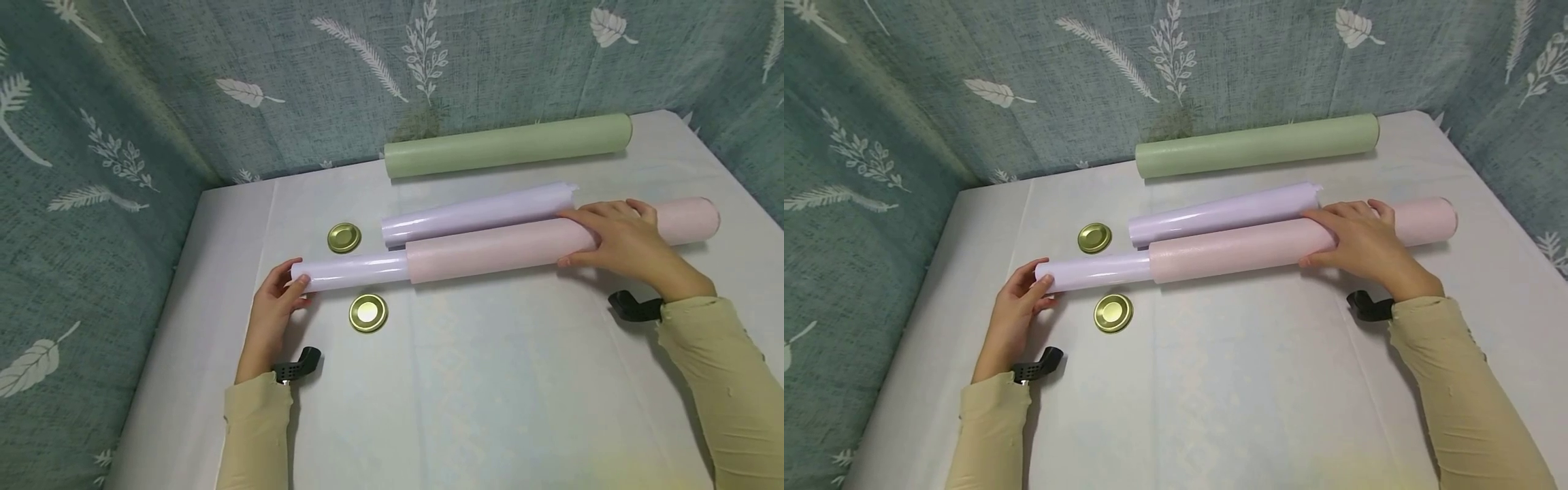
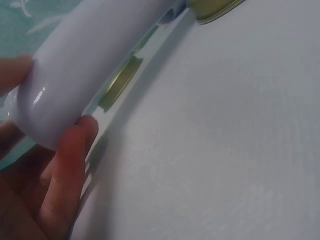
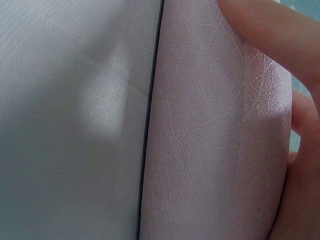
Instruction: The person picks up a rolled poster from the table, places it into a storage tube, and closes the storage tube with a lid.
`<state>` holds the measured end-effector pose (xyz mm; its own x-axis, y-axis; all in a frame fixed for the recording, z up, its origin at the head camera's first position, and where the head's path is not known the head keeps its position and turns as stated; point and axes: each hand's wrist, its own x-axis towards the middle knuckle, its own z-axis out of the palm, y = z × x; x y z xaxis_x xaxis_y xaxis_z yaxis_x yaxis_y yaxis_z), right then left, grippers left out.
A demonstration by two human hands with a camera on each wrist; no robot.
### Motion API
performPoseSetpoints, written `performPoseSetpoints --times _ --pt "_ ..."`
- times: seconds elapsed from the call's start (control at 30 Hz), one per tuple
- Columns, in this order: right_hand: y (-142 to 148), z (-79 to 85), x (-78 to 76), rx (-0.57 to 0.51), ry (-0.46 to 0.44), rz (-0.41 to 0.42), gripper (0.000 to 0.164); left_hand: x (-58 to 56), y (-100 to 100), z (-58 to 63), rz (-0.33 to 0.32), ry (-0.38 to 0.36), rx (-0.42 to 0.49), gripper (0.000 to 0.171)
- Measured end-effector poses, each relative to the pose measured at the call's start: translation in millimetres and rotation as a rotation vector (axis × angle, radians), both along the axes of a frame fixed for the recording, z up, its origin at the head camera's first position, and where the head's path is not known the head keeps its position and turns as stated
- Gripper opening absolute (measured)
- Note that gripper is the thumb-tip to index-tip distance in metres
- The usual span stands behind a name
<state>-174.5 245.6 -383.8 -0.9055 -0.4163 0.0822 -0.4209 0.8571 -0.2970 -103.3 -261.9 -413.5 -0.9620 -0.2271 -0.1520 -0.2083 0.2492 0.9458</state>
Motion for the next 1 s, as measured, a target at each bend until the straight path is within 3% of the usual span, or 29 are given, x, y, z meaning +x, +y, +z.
performPoseSetpoints --times 0.43,0.53,0.77,1.0 --pt "1.1 1.5 0.4 0.008 0.006 -0.007 0.08 -1.1 5.1 -3.0 0.094 0.108 0.125 0.053" --pt "2.1 1.9 -0.2 0.011 0.014 -0.008 0.08 -1.9 6.8 -4.4 0.079 0.118 0.113 0.051" --pt "2.1 1.5 -0.3 0.011 0.014 -0.011 0.08 -3.5 12.8 -9.2 0.002 0.104 -0.032 0.049" --pt "1.6 0.7 -0.6 0.002 0.022 -0.007 0.08 -3.1 15.2 -10.8 -0.015 0.086 -0.049 0.052"
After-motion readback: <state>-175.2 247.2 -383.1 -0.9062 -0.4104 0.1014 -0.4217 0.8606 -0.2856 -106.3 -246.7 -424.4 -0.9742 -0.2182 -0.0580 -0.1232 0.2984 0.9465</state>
